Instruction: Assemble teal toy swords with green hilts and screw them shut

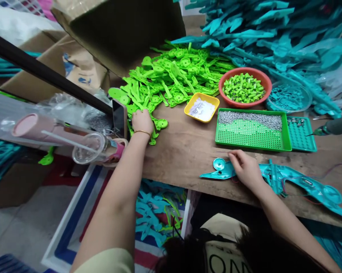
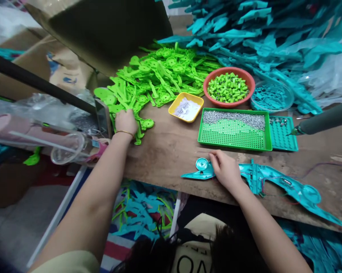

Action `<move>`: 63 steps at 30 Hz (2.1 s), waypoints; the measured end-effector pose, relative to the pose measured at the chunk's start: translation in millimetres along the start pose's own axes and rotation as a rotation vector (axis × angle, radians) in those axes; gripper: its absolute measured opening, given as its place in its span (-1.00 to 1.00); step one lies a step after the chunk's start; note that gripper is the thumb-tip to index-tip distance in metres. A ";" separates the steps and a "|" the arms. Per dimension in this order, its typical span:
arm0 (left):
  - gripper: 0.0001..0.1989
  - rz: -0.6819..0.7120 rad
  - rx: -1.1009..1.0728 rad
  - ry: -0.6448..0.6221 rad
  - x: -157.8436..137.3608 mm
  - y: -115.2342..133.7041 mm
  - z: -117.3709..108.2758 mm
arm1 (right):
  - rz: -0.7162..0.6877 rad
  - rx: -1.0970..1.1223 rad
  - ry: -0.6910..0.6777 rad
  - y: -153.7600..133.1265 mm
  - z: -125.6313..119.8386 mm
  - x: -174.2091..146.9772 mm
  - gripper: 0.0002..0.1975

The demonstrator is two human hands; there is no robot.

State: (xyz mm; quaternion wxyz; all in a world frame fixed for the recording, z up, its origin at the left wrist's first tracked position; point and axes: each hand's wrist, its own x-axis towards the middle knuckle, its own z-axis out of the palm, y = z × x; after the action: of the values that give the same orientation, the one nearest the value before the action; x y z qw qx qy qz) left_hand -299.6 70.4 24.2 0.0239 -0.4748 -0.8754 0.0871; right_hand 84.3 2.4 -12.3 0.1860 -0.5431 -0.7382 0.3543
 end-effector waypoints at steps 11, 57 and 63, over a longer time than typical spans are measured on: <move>-0.67 0.750 -0.396 -0.049 -95.2 -9.9 -10.9 | -0.082 0.165 -0.117 13.3 -38.7 -13.5 -0.76; -0.64 1.033 -0.676 -0.191 -235.9 118.0 -0.2 | 0.028 -0.197 0.088 4.7 -7.4 -26.1 -0.66; -0.58 0.845 -0.638 -0.086 -251.4 112.4 11.1 | 0.023 -0.245 0.081 6.2 -3.1 -23.4 -0.64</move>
State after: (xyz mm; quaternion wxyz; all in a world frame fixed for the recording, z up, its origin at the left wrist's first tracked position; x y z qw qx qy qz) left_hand -70.3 -81.1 3.9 -0.1946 -0.7658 -0.5912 -0.1620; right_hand 98.5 -17.5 -12.1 0.1439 -0.5839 -0.7616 0.2416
